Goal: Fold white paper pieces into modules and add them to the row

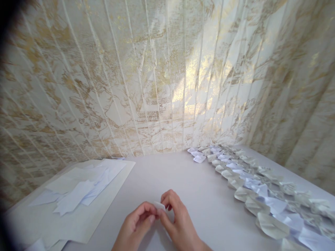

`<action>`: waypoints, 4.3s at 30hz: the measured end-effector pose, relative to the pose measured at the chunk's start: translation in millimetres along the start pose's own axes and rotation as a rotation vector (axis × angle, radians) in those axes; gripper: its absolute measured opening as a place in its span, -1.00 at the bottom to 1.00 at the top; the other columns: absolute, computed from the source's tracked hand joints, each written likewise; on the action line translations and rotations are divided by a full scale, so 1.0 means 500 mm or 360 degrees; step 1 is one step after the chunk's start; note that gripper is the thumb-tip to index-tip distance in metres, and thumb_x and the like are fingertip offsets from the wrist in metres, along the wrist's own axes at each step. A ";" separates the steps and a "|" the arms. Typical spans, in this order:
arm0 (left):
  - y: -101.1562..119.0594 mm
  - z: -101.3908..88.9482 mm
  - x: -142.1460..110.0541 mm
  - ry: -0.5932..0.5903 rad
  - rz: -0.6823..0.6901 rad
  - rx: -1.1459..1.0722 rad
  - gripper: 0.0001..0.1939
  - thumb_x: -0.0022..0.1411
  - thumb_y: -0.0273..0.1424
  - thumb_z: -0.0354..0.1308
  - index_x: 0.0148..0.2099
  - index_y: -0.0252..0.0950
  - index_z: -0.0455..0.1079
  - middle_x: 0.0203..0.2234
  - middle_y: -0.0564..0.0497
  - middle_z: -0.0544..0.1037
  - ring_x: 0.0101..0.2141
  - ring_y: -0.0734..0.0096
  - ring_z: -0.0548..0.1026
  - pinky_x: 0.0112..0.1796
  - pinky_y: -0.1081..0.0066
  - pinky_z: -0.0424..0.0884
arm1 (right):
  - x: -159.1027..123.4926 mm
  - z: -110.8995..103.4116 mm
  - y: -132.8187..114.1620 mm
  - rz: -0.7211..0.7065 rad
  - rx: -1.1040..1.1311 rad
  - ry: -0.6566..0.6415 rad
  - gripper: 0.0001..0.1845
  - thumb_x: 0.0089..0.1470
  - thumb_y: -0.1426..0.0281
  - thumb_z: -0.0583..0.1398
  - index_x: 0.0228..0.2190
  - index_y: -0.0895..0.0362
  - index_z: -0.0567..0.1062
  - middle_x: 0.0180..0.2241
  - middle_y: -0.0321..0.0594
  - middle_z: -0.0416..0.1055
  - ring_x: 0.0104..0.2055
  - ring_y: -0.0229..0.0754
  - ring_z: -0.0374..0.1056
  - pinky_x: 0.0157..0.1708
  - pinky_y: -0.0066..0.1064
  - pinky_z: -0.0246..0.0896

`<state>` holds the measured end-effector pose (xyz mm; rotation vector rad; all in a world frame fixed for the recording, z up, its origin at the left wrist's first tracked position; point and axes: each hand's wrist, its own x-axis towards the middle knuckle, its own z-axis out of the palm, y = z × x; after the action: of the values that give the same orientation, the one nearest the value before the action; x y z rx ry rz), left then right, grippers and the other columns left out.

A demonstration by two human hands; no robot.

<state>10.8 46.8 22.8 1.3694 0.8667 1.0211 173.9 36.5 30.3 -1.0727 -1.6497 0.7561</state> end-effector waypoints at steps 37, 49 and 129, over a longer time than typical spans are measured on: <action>-0.004 -0.020 0.020 -0.0477 -0.0417 -0.0090 -0.45 0.17 0.14 0.03 -0.40 -0.30 0.33 -0.58 -0.14 0.63 -0.61 0.37 0.51 -0.53 0.45 0.29 | 0.007 0.006 0.010 0.0454 0.0615 -0.0310 -0.48 0.02 -0.06 0.23 -0.54 0.11 0.25 -0.62 -0.42 0.25 -0.55 -0.33 0.12 -0.50 -0.48 0.01; -0.026 -0.022 0.016 -0.0561 -0.0327 -0.0069 -0.52 0.23 0.04 0.08 -0.28 -0.34 0.34 -0.45 -0.19 0.66 -0.47 0.33 0.60 -0.46 0.45 0.33 | 0.005 0.010 0.020 0.0460 0.0778 -0.0275 -0.54 0.02 -0.01 0.27 -0.36 0.10 0.28 -0.56 -0.45 0.20 -0.51 -0.30 0.14 -0.46 -0.46 0.01; 0.001 -0.020 0.003 0.0144 0.0209 0.0557 -0.66 0.35 -0.07 -0.09 -0.26 -0.21 0.29 -0.45 0.11 0.33 -0.42 0.37 0.33 -0.32 0.44 0.24 | 0.012 -0.007 0.021 0.0306 -0.0146 -0.0198 -0.82 0.10 0.33 0.18 -0.48 0.14 0.49 -0.55 -0.37 0.36 -0.49 -0.27 0.22 -0.46 -0.50 0.05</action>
<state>2.1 51.7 23.1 1.7025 1.0709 1.0726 179.6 46.2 24.5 -1.2853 -1.7163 0.8944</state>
